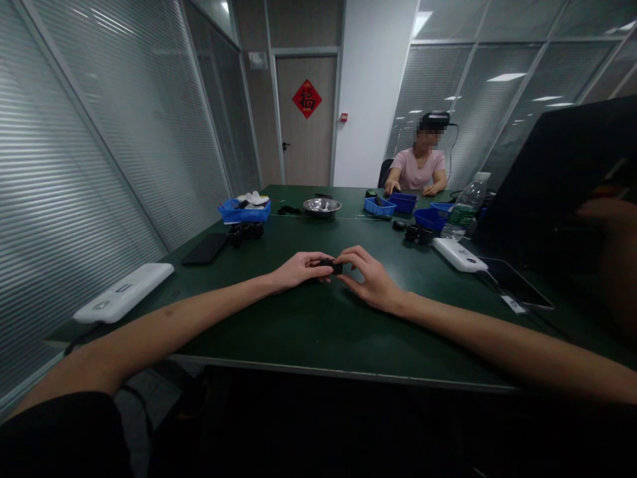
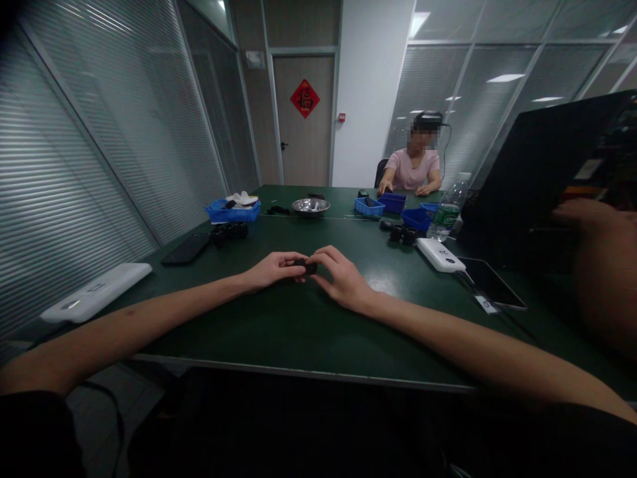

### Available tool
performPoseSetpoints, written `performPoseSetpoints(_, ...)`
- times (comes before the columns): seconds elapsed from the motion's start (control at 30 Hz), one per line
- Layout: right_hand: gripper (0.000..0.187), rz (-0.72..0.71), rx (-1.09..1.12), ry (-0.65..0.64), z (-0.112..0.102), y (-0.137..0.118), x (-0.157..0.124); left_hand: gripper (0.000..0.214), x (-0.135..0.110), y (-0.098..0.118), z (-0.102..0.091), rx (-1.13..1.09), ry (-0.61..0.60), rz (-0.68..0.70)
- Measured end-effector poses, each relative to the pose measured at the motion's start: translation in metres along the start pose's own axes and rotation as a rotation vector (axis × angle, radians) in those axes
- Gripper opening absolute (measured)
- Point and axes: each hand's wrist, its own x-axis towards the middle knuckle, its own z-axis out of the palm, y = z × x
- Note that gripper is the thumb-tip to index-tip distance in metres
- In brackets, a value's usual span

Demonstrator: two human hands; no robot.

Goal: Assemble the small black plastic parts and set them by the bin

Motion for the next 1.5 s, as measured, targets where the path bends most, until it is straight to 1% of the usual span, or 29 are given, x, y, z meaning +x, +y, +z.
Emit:
performPoseSetpoints(0.1,0.029,0.038,-0.029,0.033,0.0002,-0.0004,0.0001,0.053,0.0007,-0.0006,-0.0004,-0.008,0.016,0.018)
performPoseSetpoints(0.17,0.027,0.056,-0.052,0.036,0.0004,0.0008,0.0000,0.052,0.0005,-0.0007,-0.0008,-0.003,0.019,0.022)
performPoseSetpoints(0.33,0.023,0.007,0.006,0.006,-0.0002,0.0013,0.0007,0.053,0.0001,-0.0005,-0.0003,-0.017,-0.002,0.009)
performPoseSetpoints(0.4,0.026,0.007,0.014,0.015,-0.0004,-0.0001,0.0012,0.052,0.0006,-0.0009,0.0000,-0.023,0.004,0.022)
performPoseSetpoints(0.47,0.028,0.035,0.003,0.043,-0.0004,-0.0010,0.0014,0.050,0.0012,-0.0015,-0.0001,-0.022,0.014,0.037)
performPoseSetpoints(0.57,0.024,0.073,-0.022,0.068,-0.0001,0.0000,0.0009,0.050,0.0015,-0.0028,-0.0010,-0.022,0.018,0.040)
performPoseSetpoints(0.63,0.021,0.061,-0.026,0.059,0.0000,0.0017,0.0005,0.052,0.0015,-0.0037,-0.0017,-0.026,0.014,0.027)
performPoseSetpoints(0.8,0.021,0.009,0.011,0.040,-0.0007,0.0031,0.0006,0.056,0.0014,-0.0036,-0.0017,-0.023,0.022,0.005)
performPoseSetpoints(0.87,0.024,0.028,0.010,0.050,-0.0008,0.0023,0.0008,0.055,0.0011,-0.0023,-0.0012,-0.016,0.027,0.010)
performPoseSetpoints(0.93,0.027,0.076,-0.005,0.062,-0.0006,0.0020,0.0008,0.053,0.0006,-0.0009,-0.0008,-0.014,0.032,0.026)
performPoseSetpoints(1.03,0.025,0.131,-0.021,0.050,-0.0001,0.0034,-0.0002,0.052,-0.0004,0.0003,-0.0007,-0.017,0.035,0.042)
performPoseSetpoints(1.1,0.024,0.111,-0.025,0.038,-0.0001,0.0050,-0.0009,0.051,-0.0007,0.0002,-0.0010,-0.013,0.018,0.040)
performPoseSetpoints(1.17,0.025,0.058,-0.018,0.039,-0.0003,0.0057,-0.0012,0.052,-0.0005,-0.0005,-0.0014,-0.015,-0.003,0.033)
performPoseSetpoints(1.27,0.025,0.010,0.015,0.046,-0.0003,0.0046,-0.0006,0.051,0.0006,-0.0017,-0.0017,-0.022,-0.006,0.032)
performPoseSetpoints(1.43,0.028,0.074,-0.012,0.048,0.0010,0.0035,-0.0003,0.051,0.0019,-0.0031,-0.0019,0.001,0.016,0.042)
performPoseSetpoints(1.5,0.026,0.067,-0.005,0.029,0.0012,0.0038,-0.0004,0.052,0.0018,-0.0036,-0.0019,0.001,0.008,0.031)
